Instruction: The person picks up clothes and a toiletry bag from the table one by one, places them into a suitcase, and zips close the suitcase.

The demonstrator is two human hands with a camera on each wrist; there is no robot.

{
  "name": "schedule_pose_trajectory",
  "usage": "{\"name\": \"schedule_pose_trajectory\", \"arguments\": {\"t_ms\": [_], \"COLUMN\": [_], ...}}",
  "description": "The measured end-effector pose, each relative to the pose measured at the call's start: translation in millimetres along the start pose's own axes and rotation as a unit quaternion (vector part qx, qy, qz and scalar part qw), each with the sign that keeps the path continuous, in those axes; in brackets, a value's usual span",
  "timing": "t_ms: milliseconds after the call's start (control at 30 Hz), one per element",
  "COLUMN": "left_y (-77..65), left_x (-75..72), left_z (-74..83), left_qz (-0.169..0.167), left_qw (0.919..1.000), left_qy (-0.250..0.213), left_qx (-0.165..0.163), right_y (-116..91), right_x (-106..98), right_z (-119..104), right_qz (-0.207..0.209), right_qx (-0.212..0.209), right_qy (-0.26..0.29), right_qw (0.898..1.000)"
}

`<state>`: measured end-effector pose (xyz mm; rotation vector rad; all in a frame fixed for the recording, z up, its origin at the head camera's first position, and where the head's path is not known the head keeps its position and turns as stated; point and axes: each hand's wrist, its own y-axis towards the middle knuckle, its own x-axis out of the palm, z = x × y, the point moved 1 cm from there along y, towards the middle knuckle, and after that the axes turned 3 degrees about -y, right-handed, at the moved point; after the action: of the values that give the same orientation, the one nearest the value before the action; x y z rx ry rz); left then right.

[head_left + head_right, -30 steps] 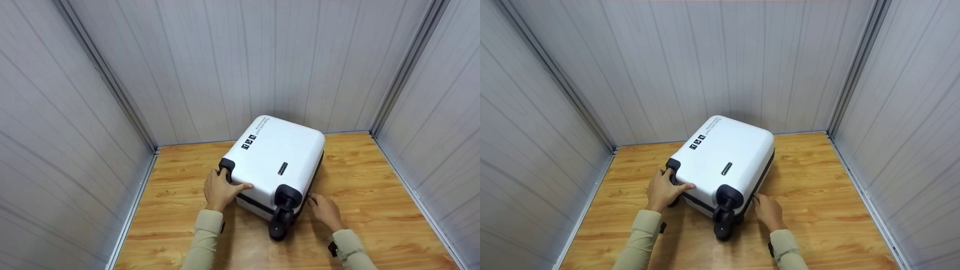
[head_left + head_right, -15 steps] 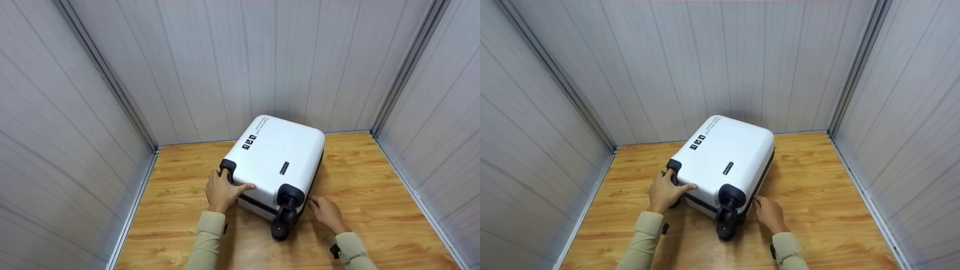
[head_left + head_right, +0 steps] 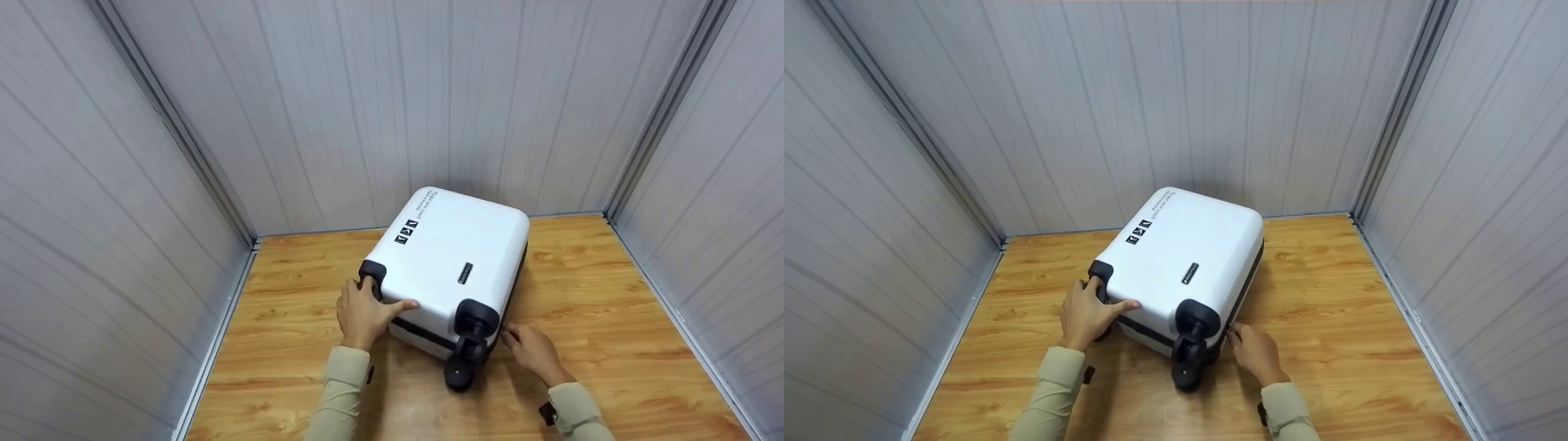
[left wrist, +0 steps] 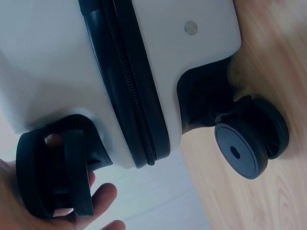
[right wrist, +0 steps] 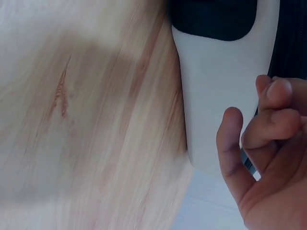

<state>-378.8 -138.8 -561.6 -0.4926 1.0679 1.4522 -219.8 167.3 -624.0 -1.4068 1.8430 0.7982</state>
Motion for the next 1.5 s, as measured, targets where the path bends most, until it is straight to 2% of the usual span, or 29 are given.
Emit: {"name": "schedule_pose_trajectory", "arguments": {"t_ms": [333, 533, 667, 900, 1000, 1100, 1300, 1500], "left_y": [-18.2, -23.1, -21.6, -10.7, -7.3, -5.7, -5.4, -6.7], "left_x": [9.3, 9.0, 4.8, -4.0, -4.6, -3.2, 2.2, 5.2], "left_z": [13.3, 16.0, 14.7, 5.6, 0.0, -4.3, -8.0, -9.3], "left_qz": [0.043, 0.057, 0.047, -0.005, -0.017, -0.012, 0.018, 0.041], "left_qw": [0.9988, 0.9977, 0.998, 0.9969, 0.9959, 0.9954, 0.9957, 0.9945], "left_qy": [0.023, 0.035, 0.033, 0.04, 0.041, 0.034, 0.014, 0.01], "left_qx": [0.0, 0.01, 0.028, 0.067, 0.079, 0.089, 0.09, 0.096], "right_y": [8, 11, 12, 13, 12, 12, 12, 10], "right_x": [-5, -4, -5, -3, -3, -2, -3, -4], "right_z": [9, 11, 10, 12, 13, 13, 13, 11], "right_qz": [0.018, 0.011, 0.003, 0.013, 0.018, 0.023, 0.029, 0.027], "right_qx": [0.037, 0.054, 0.062, 0.056, 0.052, 0.048, 0.045, 0.055], "right_qy": [-0.011, 0.0, 0.006, 0.005, 0.006, 0.008, 0.006, 0.002], "right_qw": [0.999, 0.998, 0.998, 0.998, 0.998, 0.999, 0.999, 0.998]}}
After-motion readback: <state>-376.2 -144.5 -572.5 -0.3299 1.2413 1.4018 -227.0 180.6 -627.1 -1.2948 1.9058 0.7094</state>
